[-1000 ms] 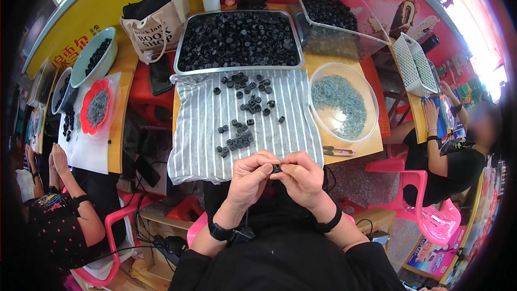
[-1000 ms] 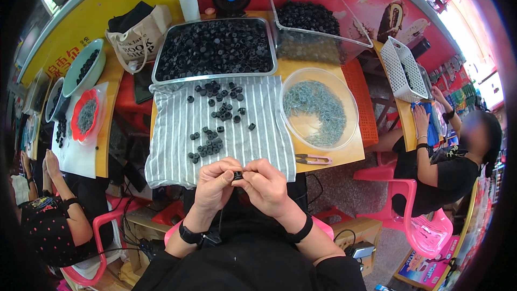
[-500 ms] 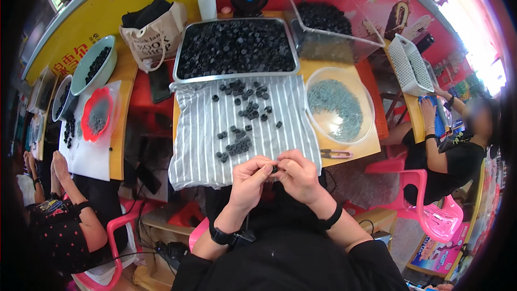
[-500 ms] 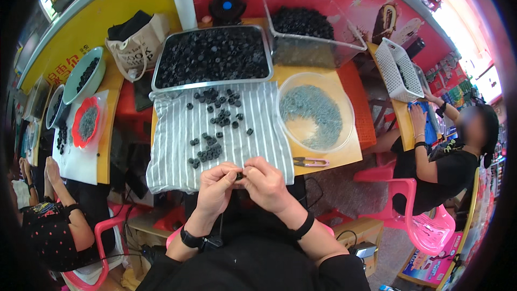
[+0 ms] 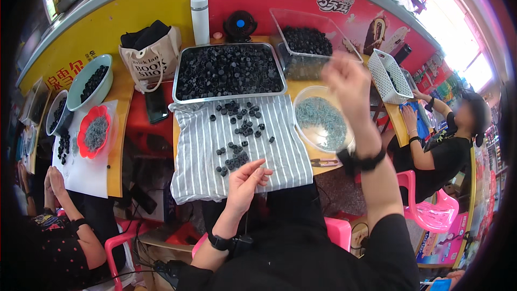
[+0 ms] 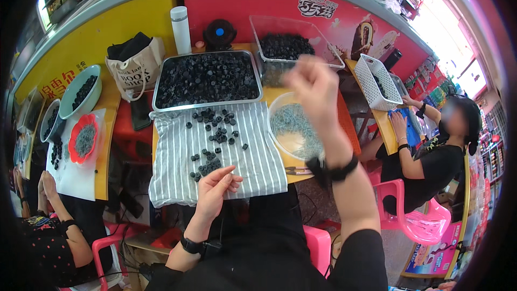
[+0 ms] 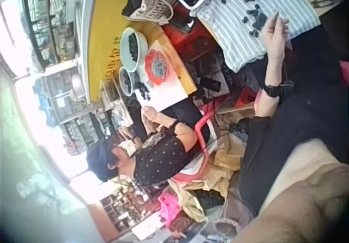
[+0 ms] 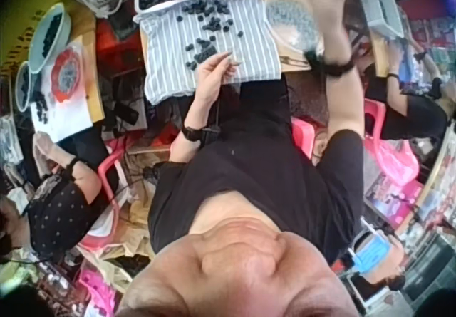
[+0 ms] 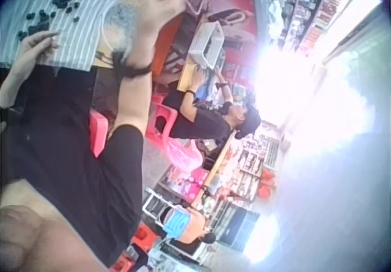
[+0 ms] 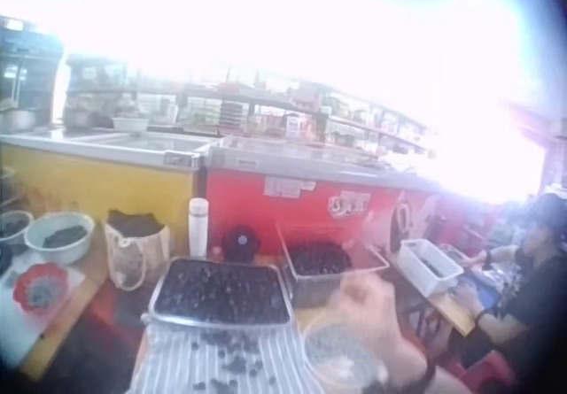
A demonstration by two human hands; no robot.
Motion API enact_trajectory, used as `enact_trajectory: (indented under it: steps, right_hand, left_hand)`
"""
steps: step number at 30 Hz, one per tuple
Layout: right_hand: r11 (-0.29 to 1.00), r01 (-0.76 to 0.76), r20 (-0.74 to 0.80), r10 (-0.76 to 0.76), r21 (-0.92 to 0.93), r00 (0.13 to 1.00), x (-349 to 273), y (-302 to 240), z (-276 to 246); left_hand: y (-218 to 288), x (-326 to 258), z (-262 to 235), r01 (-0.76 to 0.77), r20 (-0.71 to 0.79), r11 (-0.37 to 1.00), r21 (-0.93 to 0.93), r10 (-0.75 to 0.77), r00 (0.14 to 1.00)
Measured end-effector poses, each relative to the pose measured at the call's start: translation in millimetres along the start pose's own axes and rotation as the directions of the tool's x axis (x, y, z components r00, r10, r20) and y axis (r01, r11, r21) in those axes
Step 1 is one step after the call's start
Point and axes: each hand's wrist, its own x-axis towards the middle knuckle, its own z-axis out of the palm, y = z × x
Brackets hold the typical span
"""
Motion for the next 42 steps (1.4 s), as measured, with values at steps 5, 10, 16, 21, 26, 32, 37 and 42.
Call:
enact_trajectory:
  steps: [5, 10, 16, 21, 26, 32, 37, 42]
  right_hand:
    - [0.993, -0.065, 0.214, 0.086, -0.103, 0.973, 24, 20, 9]
    - [0.92, 0.204, 0.58, 0.03, -0.334, 0.814, -94, 70, 59]
    - [0.773, 0.289, 0.547, 0.088, -0.564, 0.832, -112, 66, 99]
    - [0.767, 0.326, 0.592, 0.086, -0.553, 0.801, -103, 85, 96]
    - [0.857, 0.409, 0.673, -0.103, -0.313, 0.732, -133, 48, 71]
    - [0.955, 0.196, 0.642, -0.009, -0.221, 0.767, -144, 64, 69]
    - [0.929, 0.183, 0.484, -0.005, -0.321, 0.875, -101, 68, 84]
    - [0.706, 0.431, 0.622, 0.017, -0.562, 0.783, -79, 93, 108]
  left_hand:
    - [-1, 4, -4, 0.002, -0.015, 0.999, -0.05, -0.003, 1.0]
    - [1, 1, 2, 0.07, -0.02, 0.997, 0.03, -0.07, 0.997]
    - [-1, -1, -1, 0.015, -0.005, 1.0, 0.023, -0.015, 1.0]
    - [0, 1, 1, 0.016, -0.002, 0.998, 0.053, -0.016, 1.0]
    - [-2, -1, 1, 0.016, -0.064, 1.0, -0.001, -0.016, 0.998]
    - [-2, -3, 6, -0.078, -0.118, 0.996, 0.05, 0.084, 0.989]
    - [-3, -2, 2, -0.037, -0.125, 0.999, -0.012, 0.035, 0.992]
    - [-4, 0, 2, -0.035, -0.096, 0.999, -0.004, 0.035, 0.995]
